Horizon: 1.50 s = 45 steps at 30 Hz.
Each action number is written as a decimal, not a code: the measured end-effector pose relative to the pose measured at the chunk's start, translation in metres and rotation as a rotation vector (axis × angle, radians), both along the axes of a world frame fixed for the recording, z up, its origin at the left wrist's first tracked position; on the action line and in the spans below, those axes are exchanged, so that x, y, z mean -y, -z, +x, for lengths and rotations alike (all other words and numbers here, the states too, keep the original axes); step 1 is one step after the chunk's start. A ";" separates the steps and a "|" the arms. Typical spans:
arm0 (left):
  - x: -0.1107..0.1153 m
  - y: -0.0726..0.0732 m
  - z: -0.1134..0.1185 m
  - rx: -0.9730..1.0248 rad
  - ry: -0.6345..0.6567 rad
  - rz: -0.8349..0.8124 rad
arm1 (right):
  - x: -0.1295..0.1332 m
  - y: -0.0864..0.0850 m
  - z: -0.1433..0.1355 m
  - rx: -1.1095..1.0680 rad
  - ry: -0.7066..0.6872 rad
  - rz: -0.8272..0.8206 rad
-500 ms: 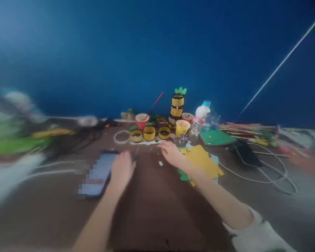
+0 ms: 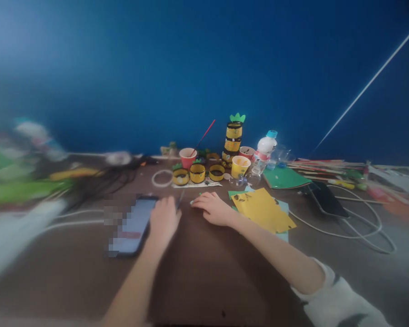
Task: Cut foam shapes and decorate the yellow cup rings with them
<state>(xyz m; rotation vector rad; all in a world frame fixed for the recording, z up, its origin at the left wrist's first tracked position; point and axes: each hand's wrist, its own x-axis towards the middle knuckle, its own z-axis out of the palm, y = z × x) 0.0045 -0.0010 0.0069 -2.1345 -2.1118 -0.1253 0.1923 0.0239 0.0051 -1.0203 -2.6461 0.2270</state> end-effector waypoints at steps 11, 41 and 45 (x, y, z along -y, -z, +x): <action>0.002 0.001 0.002 0.009 0.024 0.021 | 0.014 0.003 0.013 -0.170 0.121 -0.004; 0.003 -0.002 0.004 0.063 0.031 -0.017 | 0.024 0.025 0.020 -0.281 0.406 -0.044; 0.003 -0.002 0.004 0.083 0.039 -0.011 | 0.026 0.028 0.017 -0.272 0.455 -0.024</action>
